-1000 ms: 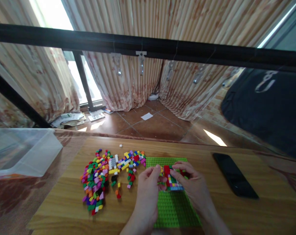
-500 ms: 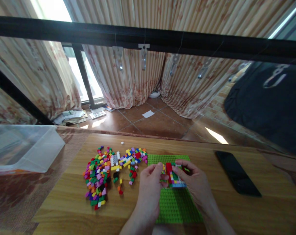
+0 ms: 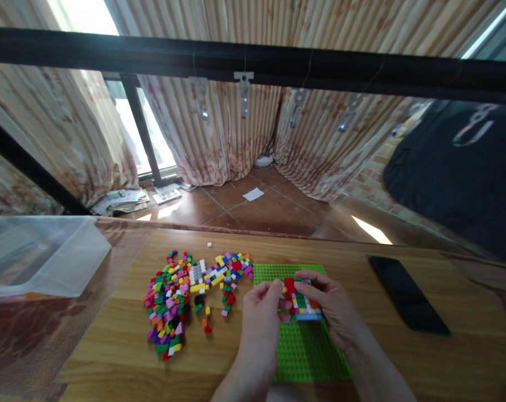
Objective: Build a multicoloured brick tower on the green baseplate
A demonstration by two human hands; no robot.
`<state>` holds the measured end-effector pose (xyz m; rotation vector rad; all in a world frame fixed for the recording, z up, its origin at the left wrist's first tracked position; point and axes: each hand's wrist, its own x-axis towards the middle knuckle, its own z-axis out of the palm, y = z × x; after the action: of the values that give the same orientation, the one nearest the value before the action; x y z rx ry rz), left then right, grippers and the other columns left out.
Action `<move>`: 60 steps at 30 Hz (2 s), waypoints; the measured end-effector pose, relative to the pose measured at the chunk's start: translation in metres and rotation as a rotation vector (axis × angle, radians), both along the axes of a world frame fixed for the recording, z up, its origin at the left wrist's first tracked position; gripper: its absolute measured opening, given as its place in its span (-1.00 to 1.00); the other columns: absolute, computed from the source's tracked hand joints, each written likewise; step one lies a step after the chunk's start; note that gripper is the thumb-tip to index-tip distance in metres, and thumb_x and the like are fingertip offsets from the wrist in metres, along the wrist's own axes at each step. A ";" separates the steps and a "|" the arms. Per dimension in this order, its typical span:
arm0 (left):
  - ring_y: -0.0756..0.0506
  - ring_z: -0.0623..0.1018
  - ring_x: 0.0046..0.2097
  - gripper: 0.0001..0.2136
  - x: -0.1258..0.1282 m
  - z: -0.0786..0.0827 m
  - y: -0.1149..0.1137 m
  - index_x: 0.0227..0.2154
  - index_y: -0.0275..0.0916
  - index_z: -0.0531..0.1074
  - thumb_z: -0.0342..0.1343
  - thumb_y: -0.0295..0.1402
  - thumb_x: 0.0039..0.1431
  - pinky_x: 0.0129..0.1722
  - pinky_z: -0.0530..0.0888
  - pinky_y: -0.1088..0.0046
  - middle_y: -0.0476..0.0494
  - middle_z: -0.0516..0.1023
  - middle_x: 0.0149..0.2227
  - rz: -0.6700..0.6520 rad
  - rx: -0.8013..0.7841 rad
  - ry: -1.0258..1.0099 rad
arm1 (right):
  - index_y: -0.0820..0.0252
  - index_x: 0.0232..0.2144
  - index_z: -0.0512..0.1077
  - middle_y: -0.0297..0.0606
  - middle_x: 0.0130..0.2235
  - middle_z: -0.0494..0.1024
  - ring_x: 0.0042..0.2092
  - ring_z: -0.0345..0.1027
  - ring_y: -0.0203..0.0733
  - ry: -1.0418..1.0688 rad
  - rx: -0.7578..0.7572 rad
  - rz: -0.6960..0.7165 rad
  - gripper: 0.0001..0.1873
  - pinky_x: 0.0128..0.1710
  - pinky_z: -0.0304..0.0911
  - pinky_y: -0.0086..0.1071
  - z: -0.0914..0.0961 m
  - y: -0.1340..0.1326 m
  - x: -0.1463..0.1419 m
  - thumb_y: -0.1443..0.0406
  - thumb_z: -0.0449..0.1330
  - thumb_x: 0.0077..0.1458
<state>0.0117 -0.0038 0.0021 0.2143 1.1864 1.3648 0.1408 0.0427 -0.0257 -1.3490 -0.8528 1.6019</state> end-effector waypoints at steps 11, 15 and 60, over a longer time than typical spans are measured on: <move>0.03 0.47 -0.51 -0.75 0.001 -0.001 0.001 -0.53 -0.32 0.46 0.34 -0.24 -0.13 -0.57 0.35 0.59 -0.03 0.46 -0.54 -0.009 0.000 0.018 | 0.19 -0.41 0.57 -0.32 -0.46 0.60 -0.49 0.45 -0.21 0.010 -0.012 0.095 -0.58 -0.47 0.35 -0.36 0.001 0.007 0.004 0.19 0.53 -0.41; 0.04 0.46 -0.52 -0.76 -0.001 0.001 0.000 -0.52 -0.33 0.46 0.33 -0.26 -0.12 -0.57 0.35 0.59 -0.03 0.46 -0.53 -0.020 -0.002 0.009 | 0.19 -0.38 0.57 -0.33 -0.45 0.60 -0.51 0.42 -0.24 -0.006 0.022 0.046 -0.55 -0.49 0.32 -0.37 0.000 0.003 0.001 0.15 0.52 -0.41; 0.11 0.48 -0.55 -0.92 -0.099 0.030 -0.007 -0.43 -0.36 0.44 0.13 -0.46 0.16 -0.55 0.44 0.67 -0.08 0.56 -0.46 0.463 0.211 -0.180 | 0.09 -0.16 0.53 -0.24 -0.25 0.51 -0.20 0.39 -0.17 -0.769 0.795 0.539 -0.77 -0.20 0.27 -0.32 -0.013 -0.066 -0.095 0.36 0.09 0.25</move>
<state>-0.0872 -0.0111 0.0326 -0.0415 0.9733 1.8755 0.0458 -0.0228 -0.0390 -1.1534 -2.1836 0.8363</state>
